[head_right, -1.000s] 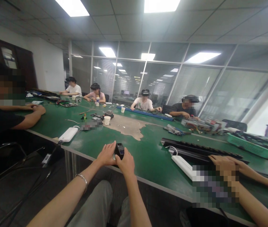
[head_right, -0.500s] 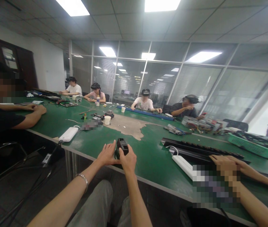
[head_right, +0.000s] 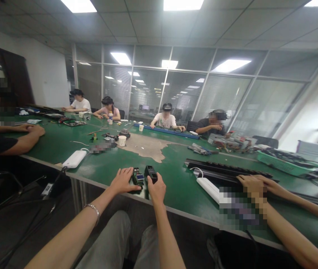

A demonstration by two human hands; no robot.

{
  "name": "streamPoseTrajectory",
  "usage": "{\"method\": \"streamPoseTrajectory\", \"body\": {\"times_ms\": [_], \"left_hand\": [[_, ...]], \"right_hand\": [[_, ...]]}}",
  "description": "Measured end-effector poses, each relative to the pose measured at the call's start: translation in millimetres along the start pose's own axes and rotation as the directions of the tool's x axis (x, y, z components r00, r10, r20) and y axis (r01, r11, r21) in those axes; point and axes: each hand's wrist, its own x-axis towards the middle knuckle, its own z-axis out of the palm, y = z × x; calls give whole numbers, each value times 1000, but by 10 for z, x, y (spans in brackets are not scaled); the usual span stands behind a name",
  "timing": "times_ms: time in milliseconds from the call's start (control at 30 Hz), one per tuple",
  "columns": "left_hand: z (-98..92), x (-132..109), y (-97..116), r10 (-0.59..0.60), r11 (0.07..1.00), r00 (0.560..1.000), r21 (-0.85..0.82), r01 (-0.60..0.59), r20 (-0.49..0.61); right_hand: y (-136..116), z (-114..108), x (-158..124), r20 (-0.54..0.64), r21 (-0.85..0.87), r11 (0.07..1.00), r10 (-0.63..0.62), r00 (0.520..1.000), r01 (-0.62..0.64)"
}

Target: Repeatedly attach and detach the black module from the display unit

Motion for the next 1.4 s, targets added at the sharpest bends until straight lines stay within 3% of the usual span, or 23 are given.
{"method": "streamPoseTrajectory", "body": {"times_ms": [233,400,600,733,867,1000,1200,1400], "left_hand": [[6,5,-4,2,1000,1000,-2,-2,-3],[5,2,-19,3,1000,1000,-6,-3,-3],[12,-5,-29,2,1000,1000,-13,-2,-9],[14,-2,-27,1,1000,1000,-12,-1,-4],[11,-6,-24,-1,1000,1000,3,1,3],[0,-16,-22,-1,1000,1000,16,1,5],[-23,-25,-24,4,1000,1000,11,-4,1],[-34,-25,-12,-25,999,999,29,24,36]], "right_hand": [[74,78,-89,-59,-60,989,-138,989,134],[85,43,-126,12,-84,991,-107,994,108],[-114,-147,-87,-54,145,987,83,995,-74],[-394,-222,-123,-51,248,969,21,998,-8],[-604,-155,-193,-24,186,979,-83,996,86],[-683,-45,-213,5,113,988,-104,995,102],[-658,38,-212,72,-17,984,-178,981,179],[-606,60,-253,195,-140,971,-163,967,192]]}}
